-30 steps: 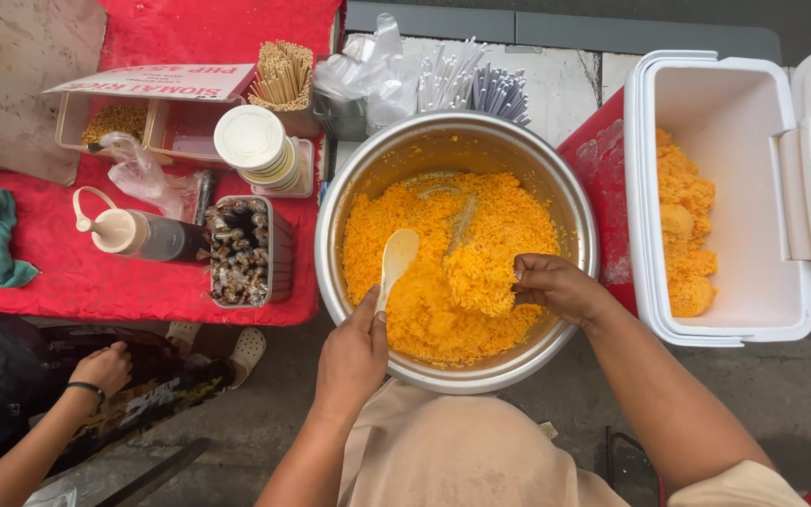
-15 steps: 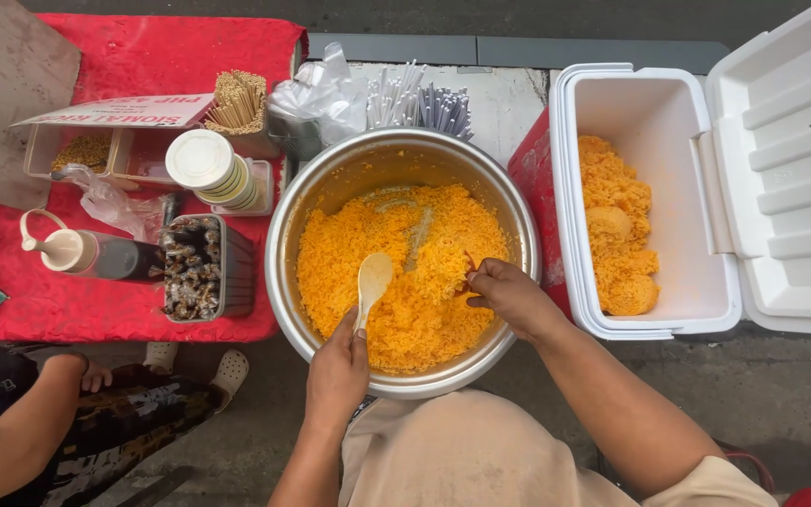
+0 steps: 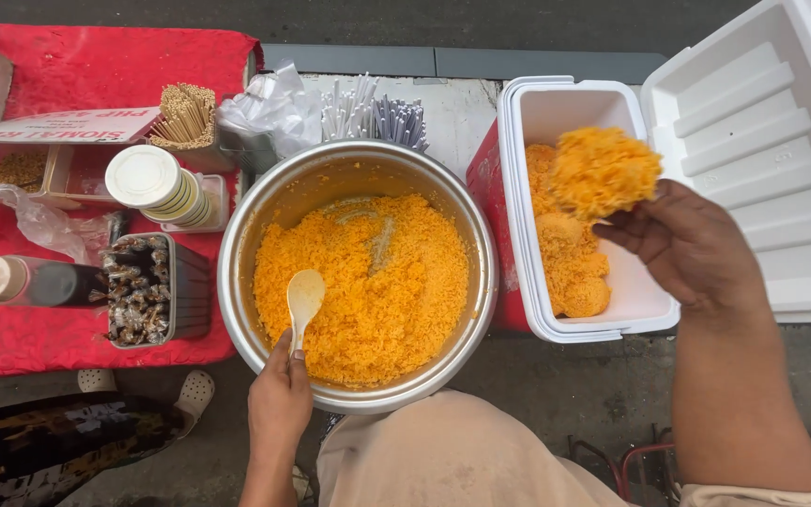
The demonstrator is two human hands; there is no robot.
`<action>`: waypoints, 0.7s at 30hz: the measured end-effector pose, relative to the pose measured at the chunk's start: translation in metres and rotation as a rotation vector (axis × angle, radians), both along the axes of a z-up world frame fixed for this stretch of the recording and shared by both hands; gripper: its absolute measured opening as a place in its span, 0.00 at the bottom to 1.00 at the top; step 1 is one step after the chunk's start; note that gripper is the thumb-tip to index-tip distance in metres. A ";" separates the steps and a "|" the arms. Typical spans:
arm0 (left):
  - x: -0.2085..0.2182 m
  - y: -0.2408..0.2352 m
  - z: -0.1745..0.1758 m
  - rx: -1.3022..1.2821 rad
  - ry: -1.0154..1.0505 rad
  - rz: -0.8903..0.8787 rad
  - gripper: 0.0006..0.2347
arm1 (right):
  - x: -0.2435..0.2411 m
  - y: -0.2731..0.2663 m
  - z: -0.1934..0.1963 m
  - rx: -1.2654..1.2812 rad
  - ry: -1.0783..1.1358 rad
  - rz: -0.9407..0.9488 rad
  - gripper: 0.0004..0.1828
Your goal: Transferring cooked orange rice from a large metal bowl into a white insulated cooler using a scoop and a spoon.
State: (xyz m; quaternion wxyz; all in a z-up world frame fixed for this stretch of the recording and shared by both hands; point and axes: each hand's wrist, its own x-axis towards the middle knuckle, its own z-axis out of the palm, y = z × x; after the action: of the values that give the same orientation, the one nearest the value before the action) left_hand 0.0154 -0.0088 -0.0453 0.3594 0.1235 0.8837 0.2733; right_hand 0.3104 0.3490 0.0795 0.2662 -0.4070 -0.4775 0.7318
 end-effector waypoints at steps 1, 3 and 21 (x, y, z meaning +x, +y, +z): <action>-0.001 -0.003 -0.003 0.009 0.014 0.008 0.24 | 0.012 0.009 -0.006 0.162 -0.085 -0.104 0.06; -0.001 -0.004 -0.004 0.014 0.024 0.025 0.24 | 0.028 0.024 -0.032 0.322 -0.172 -0.200 0.11; -0.039 -0.019 -0.025 0.110 0.376 -0.322 0.22 | -0.088 -0.048 -0.064 1.844 -0.871 0.065 0.10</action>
State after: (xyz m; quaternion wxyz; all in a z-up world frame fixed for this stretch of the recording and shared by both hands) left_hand -0.0232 -0.0273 -0.0700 0.2204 0.3307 0.8877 0.2326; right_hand 0.2226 0.3007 0.0158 0.2592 -0.2614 -0.9212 -0.1258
